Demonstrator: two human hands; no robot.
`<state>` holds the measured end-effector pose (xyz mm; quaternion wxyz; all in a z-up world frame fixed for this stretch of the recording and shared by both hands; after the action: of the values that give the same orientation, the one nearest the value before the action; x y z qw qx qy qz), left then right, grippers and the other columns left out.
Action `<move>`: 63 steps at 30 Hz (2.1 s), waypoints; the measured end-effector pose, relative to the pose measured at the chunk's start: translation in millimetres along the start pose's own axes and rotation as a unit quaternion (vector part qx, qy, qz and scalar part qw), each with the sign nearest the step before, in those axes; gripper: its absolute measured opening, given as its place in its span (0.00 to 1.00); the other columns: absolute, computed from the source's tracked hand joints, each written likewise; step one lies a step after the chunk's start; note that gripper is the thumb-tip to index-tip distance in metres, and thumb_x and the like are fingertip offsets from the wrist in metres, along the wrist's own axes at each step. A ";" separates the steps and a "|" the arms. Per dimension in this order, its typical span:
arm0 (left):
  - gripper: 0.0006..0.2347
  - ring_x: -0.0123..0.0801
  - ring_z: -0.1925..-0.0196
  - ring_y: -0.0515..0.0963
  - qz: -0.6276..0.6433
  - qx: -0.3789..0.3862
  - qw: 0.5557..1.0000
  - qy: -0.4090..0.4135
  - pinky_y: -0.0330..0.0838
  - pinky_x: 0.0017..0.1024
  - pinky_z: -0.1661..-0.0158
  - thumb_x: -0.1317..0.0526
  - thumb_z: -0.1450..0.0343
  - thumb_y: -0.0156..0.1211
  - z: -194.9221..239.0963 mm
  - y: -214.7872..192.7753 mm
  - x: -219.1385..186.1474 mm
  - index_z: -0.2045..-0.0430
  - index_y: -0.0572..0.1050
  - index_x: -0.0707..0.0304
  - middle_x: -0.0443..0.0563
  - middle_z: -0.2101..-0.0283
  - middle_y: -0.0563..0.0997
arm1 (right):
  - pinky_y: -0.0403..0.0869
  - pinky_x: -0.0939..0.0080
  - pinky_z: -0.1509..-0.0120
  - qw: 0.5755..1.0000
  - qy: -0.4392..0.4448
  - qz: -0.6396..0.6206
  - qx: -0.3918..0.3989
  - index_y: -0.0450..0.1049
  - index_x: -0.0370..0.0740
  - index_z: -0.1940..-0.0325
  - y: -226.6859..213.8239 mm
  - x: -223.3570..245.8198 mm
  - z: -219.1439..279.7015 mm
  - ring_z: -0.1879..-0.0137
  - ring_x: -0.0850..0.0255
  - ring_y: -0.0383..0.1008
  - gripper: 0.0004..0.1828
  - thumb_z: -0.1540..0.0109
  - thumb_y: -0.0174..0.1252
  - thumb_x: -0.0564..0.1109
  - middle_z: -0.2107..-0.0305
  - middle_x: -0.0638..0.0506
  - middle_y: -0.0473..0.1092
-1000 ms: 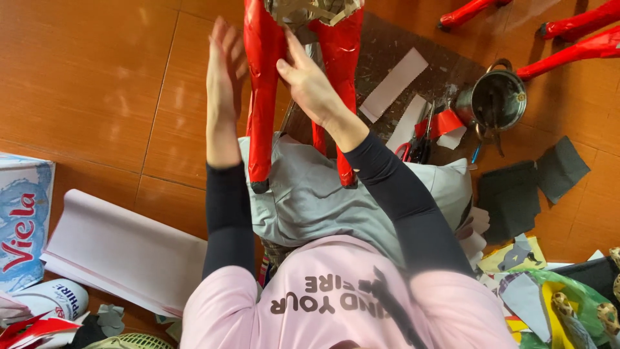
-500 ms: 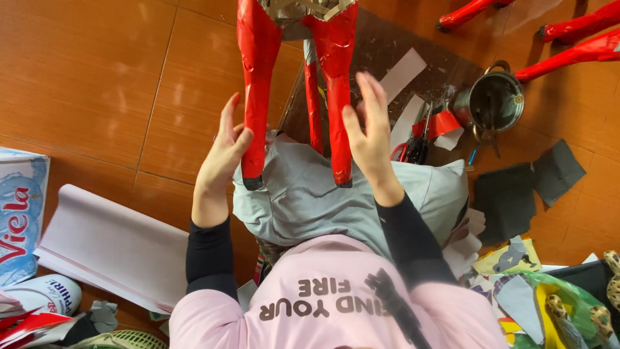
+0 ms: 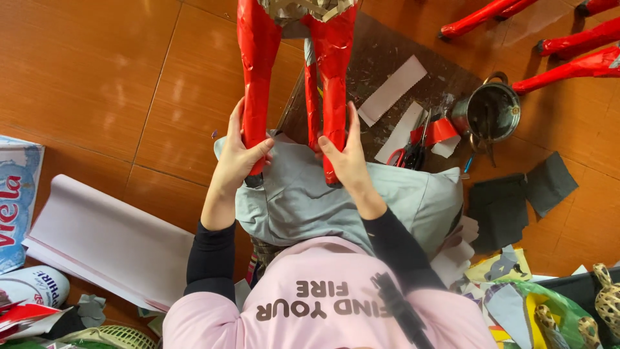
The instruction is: Cutting paper strips with pinking shears and wrapping them around a red-taped structural frame to create a decoration.
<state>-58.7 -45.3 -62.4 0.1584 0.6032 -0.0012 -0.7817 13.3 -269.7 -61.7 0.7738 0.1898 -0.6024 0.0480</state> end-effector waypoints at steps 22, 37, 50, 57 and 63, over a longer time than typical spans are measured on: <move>0.16 0.36 0.56 0.84 0.155 0.251 0.918 -0.266 0.79 0.32 0.53 0.58 0.24 0.51 9.2 152.5 214.5 0.44 0.71 0.66 0.56 0.56 0.82 | 0.81 0.61 0.58 0.989 0.100 -0.039 -0.106 0.56 0.35 0.25 -189.2 -208.8 -0.2 0.63 0.60 0.79 0.34 0.35 0.56 0.31 0.66 0.44 0.76; 0.12 0.29 0.58 0.80 0.003 0.173 0.938 -0.299 0.77 0.28 0.55 0.59 0.22 0.52 -64.4 182.5 311.0 0.48 0.72 0.66 0.53 0.57 0.81 | 0.73 0.48 0.47 0.835 -0.009 0.515 -0.193 0.77 0.36 0.53 -317.5 -178.4 -65.4 0.50 0.43 0.73 0.13 0.41 0.66 0.39 0.59 0.42 0.73; 0.12 0.28 0.56 0.79 -0.010 0.164 0.937 -0.307 0.76 0.27 0.52 0.59 0.22 0.51 -63.6 190.6 284.8 0.49 0.72 0.66 0.52 0.56 0.80 | 0.74 0.54 0.55 0.821 0.040 0.239 -0.518 0.76 0.36 0.60 -509.1 -247.6 -58.4 0.63 0.59 0.74 0.12 0.40 0.67 0.45 0.70 0.50 0.72; 0.16 0.32 0.45 0.77 -0.042 0.222 0.959 -0.173 0.70 0.28 0.43 0.65 0.22 0.57 -68.4 212.0 257.6 0.38 0.71 0.70 0.55 0.47 0.80 | 0.78 0.62 0.50 0.776 -0.214 0.379 -0.456 0.69 0.40 0.58 -362.9 -96.3 -45.1 0.56 0.64 0.75 0.05 0.32 0.57 0.43 0.61 0.50 0.71; 0.36 0.58 0.31 0.63 -0.236 0.186 0.929 0.217 0.58 0.39 0.34 0.74 0.36 0.61 -78.1 266.7 185.6 0.31 0.53 0.74 0.71 0.33 0.63 | 0.74 0.64 0.49 0.961 -0.046 0.023 -0.272 0.72 0.38 0.52 -225.7 -138.7 -30.0 0.55 0.65 0.74 0.09 0.35 0.58 0.42 0.59 0.54 0.74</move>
<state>39.5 -330.0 -207.2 -0.1492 0.7600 0.0296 -0.6319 71.7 -446.1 -252.8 0.7661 -0.0399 -0.6321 -0.1093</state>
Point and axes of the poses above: each hand's wrist, its own z-axis away from the middle knuckle, its own y-axis out of the palm, x = y × z, the point moved 8 cm from there along -z, towards the middle knuckle
